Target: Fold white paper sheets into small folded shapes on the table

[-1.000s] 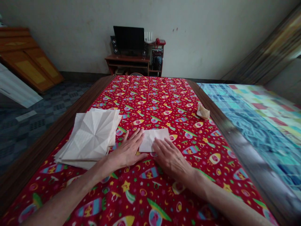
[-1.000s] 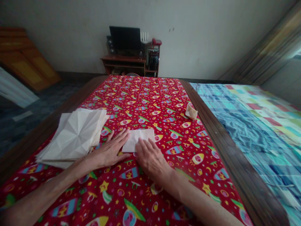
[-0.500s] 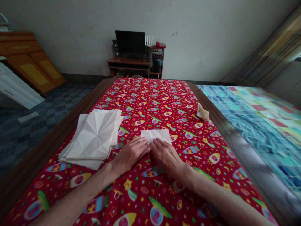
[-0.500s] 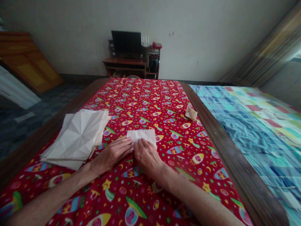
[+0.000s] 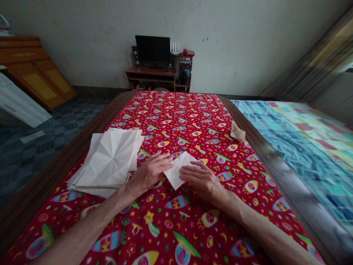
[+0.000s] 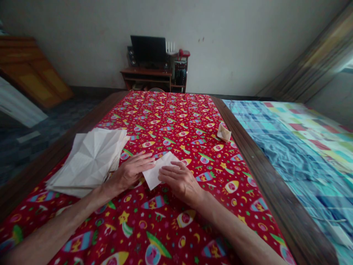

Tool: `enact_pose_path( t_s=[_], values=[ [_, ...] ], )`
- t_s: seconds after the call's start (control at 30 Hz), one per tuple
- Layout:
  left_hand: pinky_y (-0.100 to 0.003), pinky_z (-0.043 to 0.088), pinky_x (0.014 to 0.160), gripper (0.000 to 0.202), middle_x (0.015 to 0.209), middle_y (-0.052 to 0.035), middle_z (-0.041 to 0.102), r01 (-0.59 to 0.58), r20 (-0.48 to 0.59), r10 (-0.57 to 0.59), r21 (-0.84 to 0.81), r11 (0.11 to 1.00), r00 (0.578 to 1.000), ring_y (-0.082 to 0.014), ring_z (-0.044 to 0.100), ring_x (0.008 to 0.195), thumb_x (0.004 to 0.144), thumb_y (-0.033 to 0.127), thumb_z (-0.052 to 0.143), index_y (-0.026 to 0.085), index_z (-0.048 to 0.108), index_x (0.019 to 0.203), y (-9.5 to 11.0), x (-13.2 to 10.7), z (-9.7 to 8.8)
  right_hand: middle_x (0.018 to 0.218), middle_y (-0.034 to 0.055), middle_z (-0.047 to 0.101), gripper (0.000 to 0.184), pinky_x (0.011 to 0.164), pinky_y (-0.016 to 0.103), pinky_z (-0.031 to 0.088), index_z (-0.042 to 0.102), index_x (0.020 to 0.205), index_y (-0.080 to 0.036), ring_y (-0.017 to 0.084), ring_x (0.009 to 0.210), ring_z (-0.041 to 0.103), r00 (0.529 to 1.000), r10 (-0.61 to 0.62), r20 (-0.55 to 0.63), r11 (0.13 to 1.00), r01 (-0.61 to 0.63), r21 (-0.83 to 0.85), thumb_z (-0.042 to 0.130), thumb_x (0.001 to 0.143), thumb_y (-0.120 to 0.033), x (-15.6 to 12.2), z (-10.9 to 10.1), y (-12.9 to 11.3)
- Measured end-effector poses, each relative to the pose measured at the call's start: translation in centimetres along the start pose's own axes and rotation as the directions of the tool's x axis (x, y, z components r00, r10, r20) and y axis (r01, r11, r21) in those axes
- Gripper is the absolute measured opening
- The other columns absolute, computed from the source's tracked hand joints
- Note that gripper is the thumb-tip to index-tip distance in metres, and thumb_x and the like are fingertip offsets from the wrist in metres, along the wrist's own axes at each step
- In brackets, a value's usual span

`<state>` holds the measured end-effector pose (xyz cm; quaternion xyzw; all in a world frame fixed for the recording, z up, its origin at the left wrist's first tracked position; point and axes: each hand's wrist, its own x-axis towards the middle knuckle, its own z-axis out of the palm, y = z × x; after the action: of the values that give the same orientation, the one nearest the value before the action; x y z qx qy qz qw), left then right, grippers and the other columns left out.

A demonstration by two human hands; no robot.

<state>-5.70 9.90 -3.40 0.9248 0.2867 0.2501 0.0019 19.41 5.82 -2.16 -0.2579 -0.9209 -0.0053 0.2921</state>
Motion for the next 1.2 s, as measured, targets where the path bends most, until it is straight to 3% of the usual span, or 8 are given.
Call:
enact_pose_path(
  t_s=[0.2,0.37,0.53,0.73,0.83,0.97,1.03,1.2],
  values=[
    [-0.041,0.045,0.103,0.023,0.114,-0.0067,0.068,-0.076,-0.049,0.076,-0.001,0.997,0.996,-0.0200,0.055,0.119,0.090,0.011,0.048,0.017,0.066,0.104,2.8,-0.5,-1.8,0.102,0.0068,0.070,0.022,0.081,0.035,0.044,0.064,0.099,-0.019,0.017,0.096,0.060,0.991,0.133,-0.021,0.989,-0.134,-0.058,0.043,0.095,-0.019,-1.1,-0.8,0.2],
    [-0.035,0.046,0.101,0.017,0.115,-0.0058,0.065,-0.024,0.019,0.027,-0.146,0.989,0.999,-0.0181,0.055,0.117,0.088,0.010,0.050,0.018,0.061,0.098,4.0,-1.2,-0.6,0.090,0.0064,0.066,0.024,0.072,0.032,0.045,0.064,0.096,-0.019,0.017,0.084,0.056,0.980,0.194,0.043,0.980,-0.191,-0.063,0.041,0.094,-0.017,-2.5,-0.7,-0.1],
    [-0.035,0.047,0.098,0.030,0.117,-0.0064,0.062,0.111,0.095,-0.091,-0.224,0.968,0.991,-0.0184,0.055,0.113,0.084,0.008,0.050,0.018,0.054,0.113,3.7,-1.1,0.1,0.090,0.0066,0.066,0.026,0.073,0.031,0.048,0.064,0.098,-0.019,0.017,0.084,0.057,0.970,0.240,0.028,0.968,-0.242,0.063,0.039,0.093,-0.013,-2.9,-0.3,0.0],
    [-0.030,0.051,0.079,0.013,0.092,-0.0043,0.066,0.152,-0.011,-0.162,-0.287,0.946,0.987,-0.0164,0.061,0.087,0.089,0.014,0.050,0.018,0.063,0.092,3.4,-0.8,0.6,0.090,0.0063,0.067,0.021,0.071,0.027,0.049,0.066,0.095,-0.019,0.016,0.081,0.061,0.912,0.403,0.080,0.863,-0.408,0.297,0.045,0.093,-0.022,-2.3,-0.6,0.2],
    [-0.026,0.051,0.072,0.015,0.084,-0.0039,0.065,0.257,-0.012,-0.277,-0.341,0.904,0.961,-0.0150,0.062,0.079,0.091,0.023,0.051,0.017,0.063,0.086,3.4,-0.8,1.1,0.080,0.0036,0.067,0.020,0.062,0.023,0.047,0.067,0.087,-0.019,0.014,0.070,0.061,0.848,0.525,0.068,0.790,-0.516,0.332,0.049,0.092,-0.027,-2.1,-0.4,0.3],
    [-0.024,0.046,0.060,0.018,0.069,-0.0005,0.063,0.431,0.006,-0.445,-0.255,0.865,0.896,-0.0141,0.061,0.064,0.089,0.028,0.054,0.018,0.059,0.075,3.3,-0.4,1.4,0.058,-0.0021,0.059,0.021,0.048,0.020,0.037,0.065,0.073,-0.018,0.010,0.051,0.053,0.751,0.657,0.058,0.707,-0.642,0.297,0.053,0.087,-0.029,-1.7,0.1,0.3],
    [-0.023,0.044,0.059,0.007,0.070,0.0018,0.066,0.524,0.042,-0.531,-0.247,0.815,0.846,-0.0139,0.062,0.063,0.087,0.025,0.056,0.019,0.059,0.087,3.5,0.1,1.4,0.053,-0.0039,0.054,0.022,0.046,0.019,0.033,0.062,0.069,-0.018,0.009,0.047,0.048,0.701,0.711,0.061,0.663,-0.697,0.271,0.054,0.086,-0.029,-1.4,0.3,0.3],
    [-0.022,0.041,0.059,0.055,0.072,0.0064,0.068,0.660,0.144,-0.645,-0.203,0.723,0.751,-0.0122,0.062,0.061,0.087,0.022,0.057,0.022,0.035,0.138,4.0,1.3,0.9,0.054,-0.0029,0.053,0.029,0.049,0.020,0.029,0.059,0.066,-0.018,0.009,0.048,0.045,0.662,0.744,0.090,0.650,-0.748,0.131,0.050,0.089,-0.034,-0.6,0.3,0.5]
  ],
)
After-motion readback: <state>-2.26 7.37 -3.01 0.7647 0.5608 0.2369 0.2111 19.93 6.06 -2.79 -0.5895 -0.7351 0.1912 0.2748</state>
